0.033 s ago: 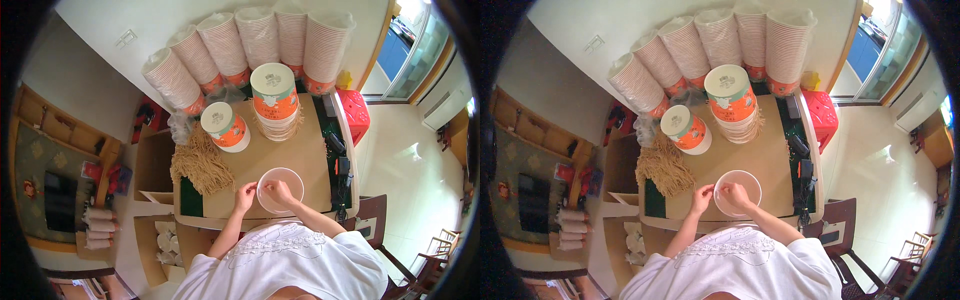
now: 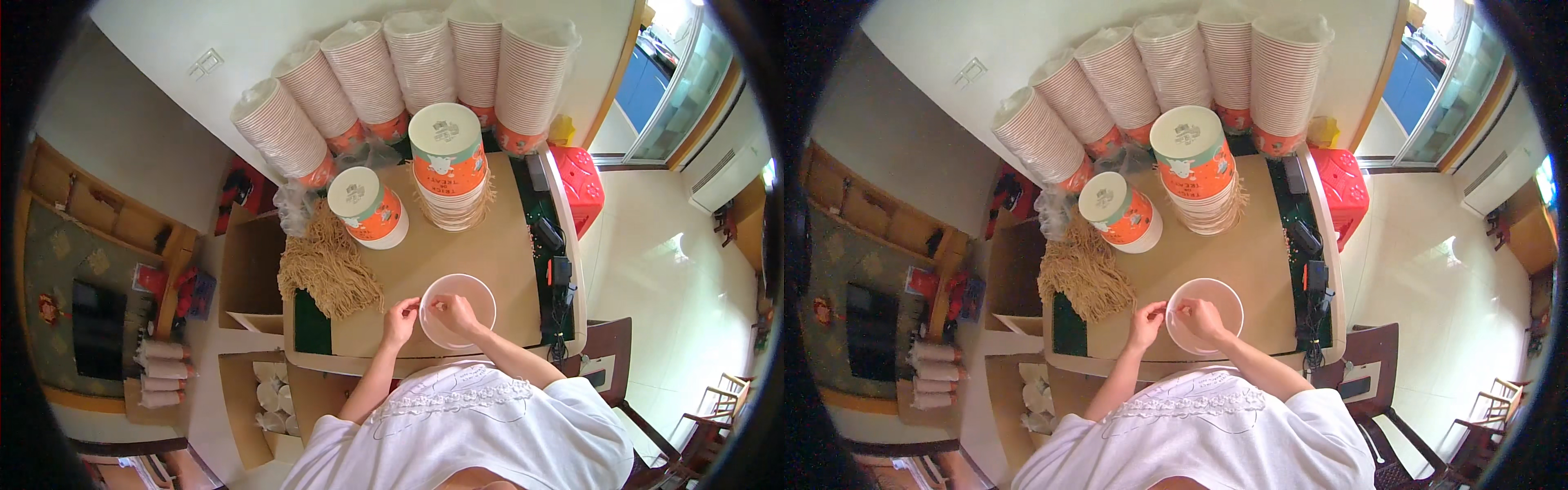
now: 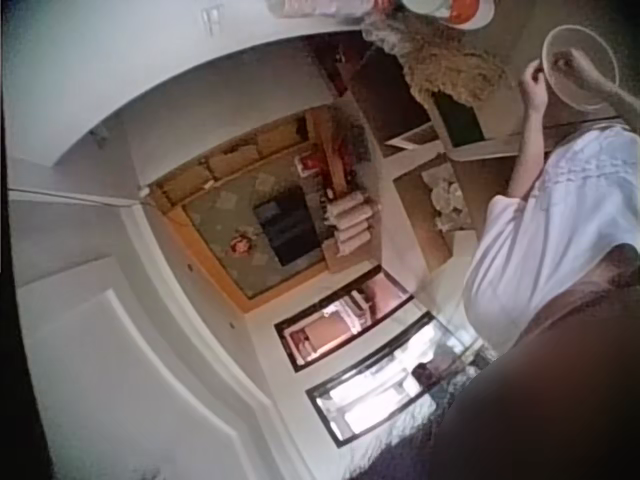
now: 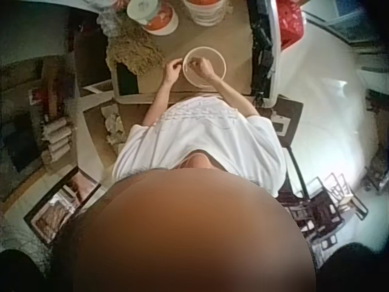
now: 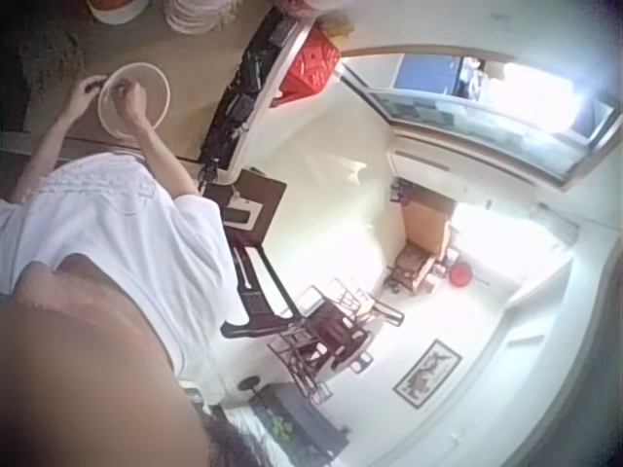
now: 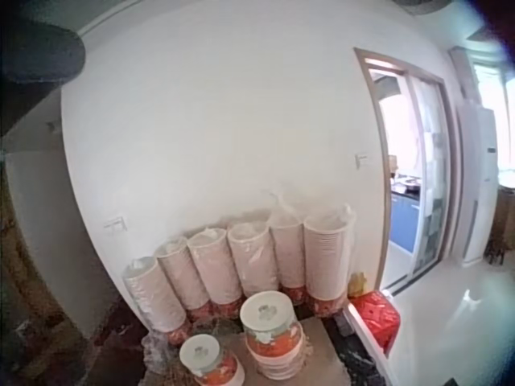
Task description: Putting elastic bands on paper bowls.
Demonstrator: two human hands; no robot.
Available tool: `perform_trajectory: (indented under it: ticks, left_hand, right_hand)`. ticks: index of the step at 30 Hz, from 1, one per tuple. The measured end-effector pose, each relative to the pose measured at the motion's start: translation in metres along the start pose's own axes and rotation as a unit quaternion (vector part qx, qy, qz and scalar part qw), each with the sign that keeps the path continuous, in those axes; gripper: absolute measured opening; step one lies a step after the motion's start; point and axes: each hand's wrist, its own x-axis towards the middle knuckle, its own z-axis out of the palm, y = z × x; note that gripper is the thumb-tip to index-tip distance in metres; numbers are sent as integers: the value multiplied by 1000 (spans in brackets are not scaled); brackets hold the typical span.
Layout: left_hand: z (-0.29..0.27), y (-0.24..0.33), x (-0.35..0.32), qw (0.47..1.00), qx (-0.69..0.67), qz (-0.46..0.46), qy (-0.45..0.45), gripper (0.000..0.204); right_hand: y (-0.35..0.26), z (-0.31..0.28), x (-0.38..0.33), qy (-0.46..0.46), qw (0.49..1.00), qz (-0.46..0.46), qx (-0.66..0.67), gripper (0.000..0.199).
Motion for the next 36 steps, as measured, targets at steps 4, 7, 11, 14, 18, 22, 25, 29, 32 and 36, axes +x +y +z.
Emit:
perform_trajectory:
  ticks: [4,7,11,14,18,22,25,29,32,36]
  left_hand:
    - [-1,6,0,1000,17,-7,-1,25]
    - [-1,11,0,1000,8,-9,-2,25]
    - [-2,8,1,1000,8,22,5,27]
    - [-2,15,0,1000,25,16,3,25]
    - [-2,17,-1,997,65,33,10,21]
    - [0,32,-2,989,122,81,33,14]
    - [6,38,-1,984,159,76,29,9]
    - [16,28,9,989,128,57,48,7]
    - [19,13,19,996,-40,-78,21,5]
    - [25,11,26,970,-208,-119,-44,6]
  right_hand:
    - [6,5,3,2,1000,-7,-3,19]
    - [3,4,4,-1,1000,-1,-2,18]
    - [-5,2,5,-19,1000,12,-7,17]
    - [-3,3,6,-20,1000,14,-9,17]
    - [-2,5,8,0,1000,-6,-27,17]
    - [-4,3,10,-13,999,-7,-52,15]
    - [-2,0,10,-12,997,-25,-70,15]
    - [-15,-11,4,-25,990,-30,-139,20]
    - [-47,-22,-17,-61,982,-69,-164,22]
    - [-47,0,-35,-158,947,-207,-188,20]
